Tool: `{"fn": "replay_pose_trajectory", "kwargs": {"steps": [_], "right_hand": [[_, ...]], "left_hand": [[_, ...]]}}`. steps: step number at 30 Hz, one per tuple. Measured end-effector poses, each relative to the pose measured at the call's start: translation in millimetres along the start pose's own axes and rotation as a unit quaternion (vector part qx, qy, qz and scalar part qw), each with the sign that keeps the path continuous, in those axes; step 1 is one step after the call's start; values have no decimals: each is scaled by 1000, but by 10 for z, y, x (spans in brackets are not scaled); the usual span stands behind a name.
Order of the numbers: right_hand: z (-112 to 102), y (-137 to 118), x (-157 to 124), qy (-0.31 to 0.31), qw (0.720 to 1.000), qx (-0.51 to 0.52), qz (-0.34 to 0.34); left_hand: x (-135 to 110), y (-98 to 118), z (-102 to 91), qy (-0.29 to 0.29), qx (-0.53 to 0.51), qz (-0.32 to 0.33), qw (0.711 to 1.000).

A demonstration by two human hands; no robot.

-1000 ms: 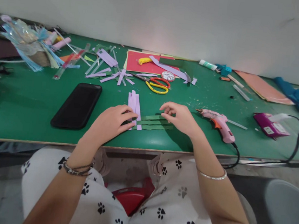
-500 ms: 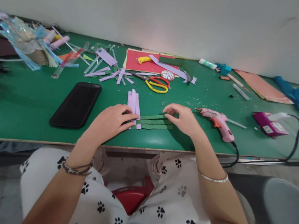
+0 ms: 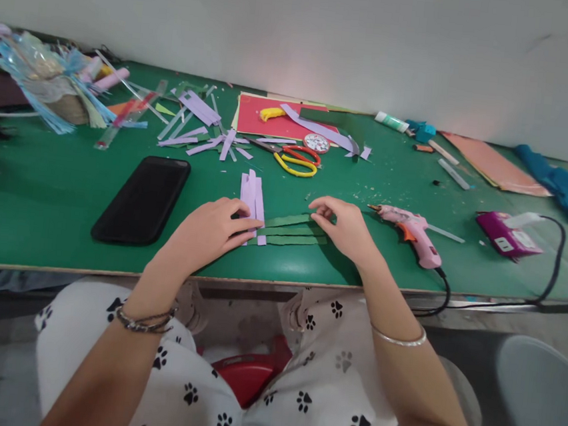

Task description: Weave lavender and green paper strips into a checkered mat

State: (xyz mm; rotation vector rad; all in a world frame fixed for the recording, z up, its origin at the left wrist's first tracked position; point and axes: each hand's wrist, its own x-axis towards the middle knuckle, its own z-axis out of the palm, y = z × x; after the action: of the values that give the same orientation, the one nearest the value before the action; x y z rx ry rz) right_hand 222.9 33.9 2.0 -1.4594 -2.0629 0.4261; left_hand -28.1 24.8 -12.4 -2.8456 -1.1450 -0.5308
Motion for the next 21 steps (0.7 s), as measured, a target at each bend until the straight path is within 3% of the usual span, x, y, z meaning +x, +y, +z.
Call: {"fn": "replay_pose_trajectory", "kwargs": {"steps": [8, 21], "right_hand": [[-41, -17, -87, 26, 997, -32, -64], [-22, -47, -203, 98, 991, -60, -64]], "left_hand": [[0, -7, -4, -1, -14, -3, 1000], [22, 8, -6, 5, -49, -23, 999]]}}
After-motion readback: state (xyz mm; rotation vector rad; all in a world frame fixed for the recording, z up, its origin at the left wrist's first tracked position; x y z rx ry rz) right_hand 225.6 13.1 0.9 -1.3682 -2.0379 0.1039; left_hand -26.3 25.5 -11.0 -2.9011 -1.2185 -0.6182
